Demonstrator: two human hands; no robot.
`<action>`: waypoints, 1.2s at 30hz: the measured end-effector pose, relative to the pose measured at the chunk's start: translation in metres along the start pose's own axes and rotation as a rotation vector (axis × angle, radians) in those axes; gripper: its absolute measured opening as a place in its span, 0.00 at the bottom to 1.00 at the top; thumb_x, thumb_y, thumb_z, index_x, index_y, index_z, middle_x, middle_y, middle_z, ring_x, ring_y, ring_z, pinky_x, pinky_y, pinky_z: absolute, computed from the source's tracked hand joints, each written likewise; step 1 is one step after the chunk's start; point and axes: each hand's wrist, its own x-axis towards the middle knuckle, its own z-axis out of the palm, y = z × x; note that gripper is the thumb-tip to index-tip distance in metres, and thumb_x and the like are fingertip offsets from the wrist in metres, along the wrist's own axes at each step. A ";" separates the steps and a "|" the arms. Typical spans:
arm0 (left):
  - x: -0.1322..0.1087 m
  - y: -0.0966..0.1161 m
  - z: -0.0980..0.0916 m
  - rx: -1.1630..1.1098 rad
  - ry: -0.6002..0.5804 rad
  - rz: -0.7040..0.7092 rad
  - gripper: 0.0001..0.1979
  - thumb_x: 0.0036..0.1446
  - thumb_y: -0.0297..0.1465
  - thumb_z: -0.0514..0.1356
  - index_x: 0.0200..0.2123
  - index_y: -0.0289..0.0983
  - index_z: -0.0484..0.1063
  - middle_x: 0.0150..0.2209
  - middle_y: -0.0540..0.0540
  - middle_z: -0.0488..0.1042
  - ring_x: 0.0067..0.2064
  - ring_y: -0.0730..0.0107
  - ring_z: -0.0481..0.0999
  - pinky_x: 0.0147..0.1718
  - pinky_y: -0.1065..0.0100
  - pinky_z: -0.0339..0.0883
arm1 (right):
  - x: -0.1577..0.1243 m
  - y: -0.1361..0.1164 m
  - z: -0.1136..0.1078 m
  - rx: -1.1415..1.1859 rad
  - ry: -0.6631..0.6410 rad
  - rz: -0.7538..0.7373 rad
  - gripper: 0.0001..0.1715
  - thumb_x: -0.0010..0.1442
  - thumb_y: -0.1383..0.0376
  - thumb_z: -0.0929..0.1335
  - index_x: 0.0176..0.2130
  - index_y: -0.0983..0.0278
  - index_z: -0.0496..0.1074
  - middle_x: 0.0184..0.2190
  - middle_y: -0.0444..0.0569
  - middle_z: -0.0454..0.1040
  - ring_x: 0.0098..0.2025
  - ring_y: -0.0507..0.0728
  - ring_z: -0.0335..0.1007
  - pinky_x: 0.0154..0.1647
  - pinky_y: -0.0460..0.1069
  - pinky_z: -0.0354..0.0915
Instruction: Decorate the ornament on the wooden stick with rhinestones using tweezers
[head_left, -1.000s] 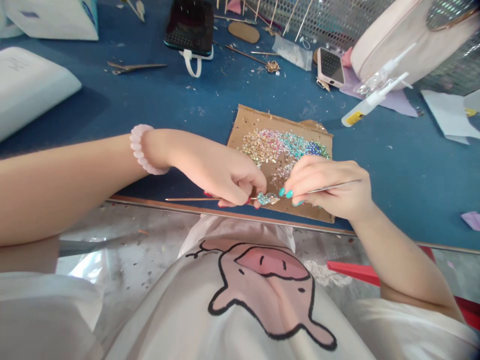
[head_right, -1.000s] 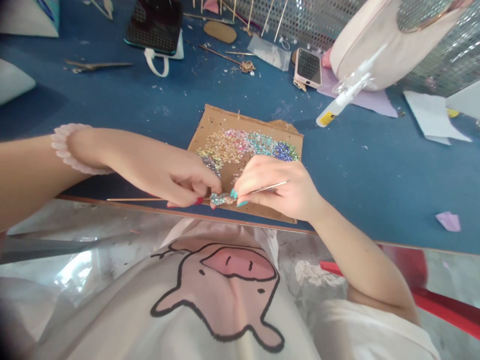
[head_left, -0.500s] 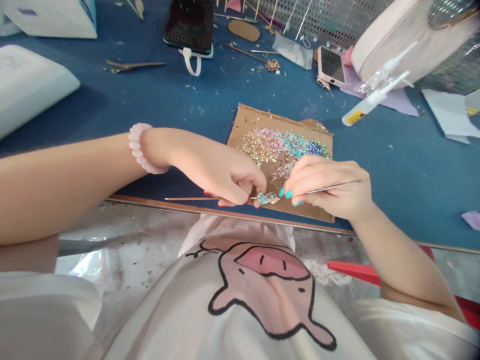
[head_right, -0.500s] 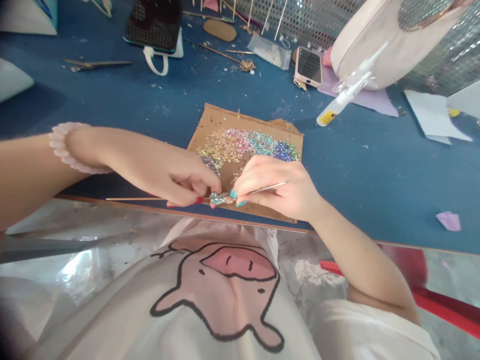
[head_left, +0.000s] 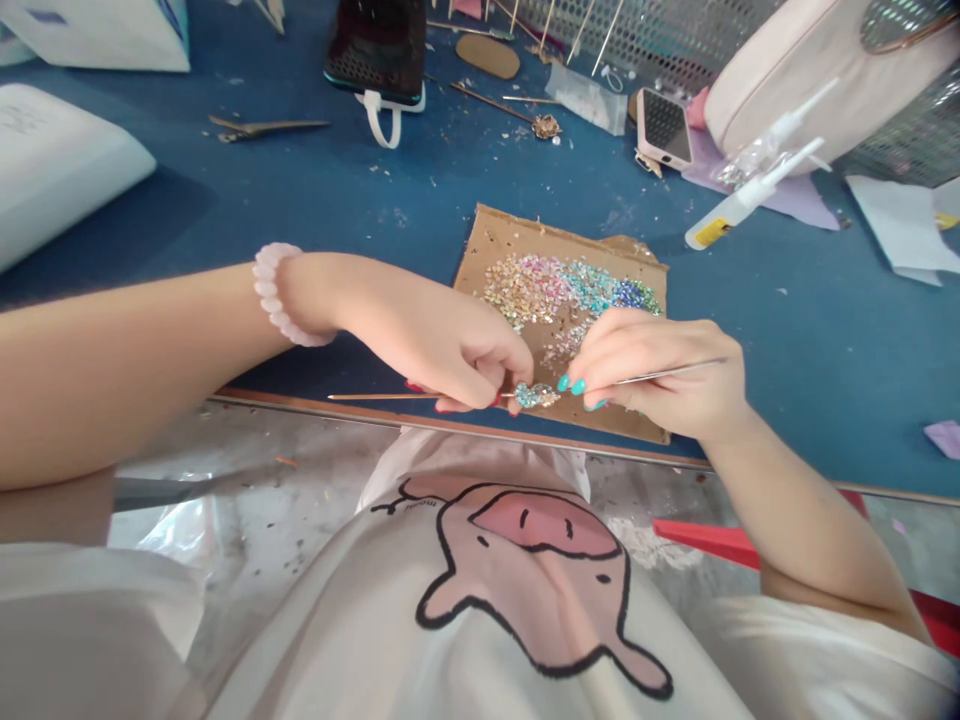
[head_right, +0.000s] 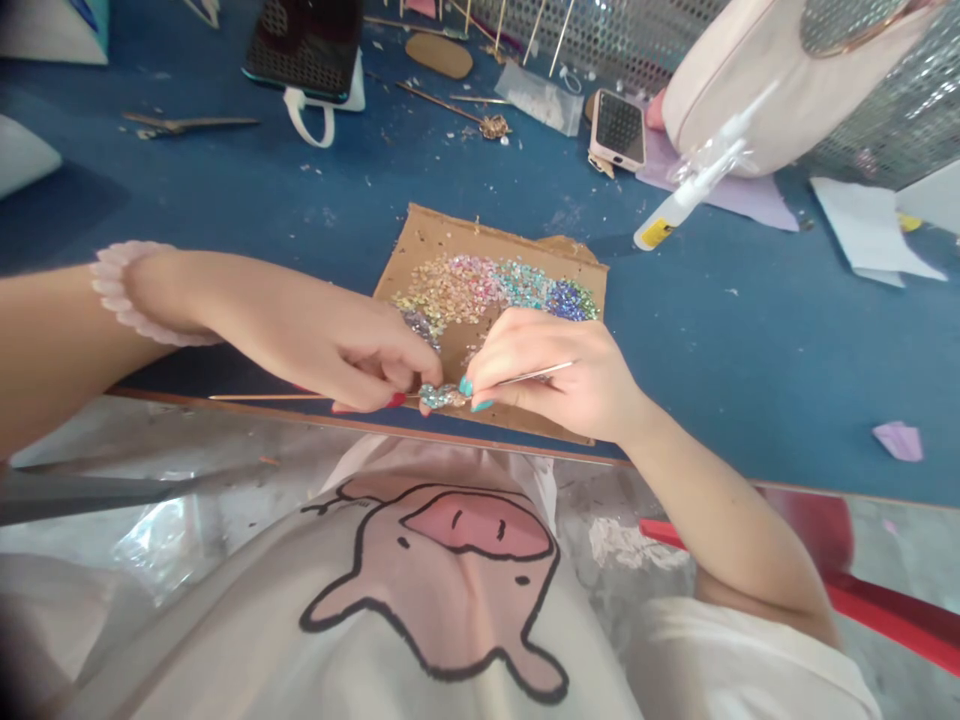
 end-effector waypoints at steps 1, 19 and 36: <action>0.000 0.000 0.000 0.001 0.001 0.002 0.07 0.53 0.22 0.53 0.31 0.39 0.67 0.20 0.55 0.69 0.20 0.70 0.65 0.20 0.72 0.57 | 0.000 0.000 0.000 0.000 -0.001 0.000 0.06 0.55 0.74 0.74 0.34 0.65 0.78 0.31 0.49 0.81 0.35 0.53 0.73 0.36 0.50 0.71; -0.003 0.005 -0.001 0.004 0.017 -0.009 0.07 0.52 0.22 0.53 0.27 0.39 0.64 0.21 0.55 0.69 0.21 0.70 0.65 0.21 0.71 0.56 | 0.001 0.000 0.000 -0.012 0.004 0.003 0.04 0.57 0.70 0.74 0.35 0.62 0.78 0.30 0.46 0.80 0.33 0.53 0.74 0.34 0.50 0.71; -0.007 0.013 0.001 -0.028 0.037 -0.049 0.12 0.55 0.19 0.49 0.34 0.37 0.68 0.20 0.56 0.65 0.20 0.73 0.63 0.19 0.76 0.52 | 0.000 0.000 0.000 0.005 -0.019 -0.010 0.06 0.56 0.72 0.74 0.35 0.63 0.78 0.31 0.47 0.81 0.34 0.54 0.75 0.35 0.51 0.72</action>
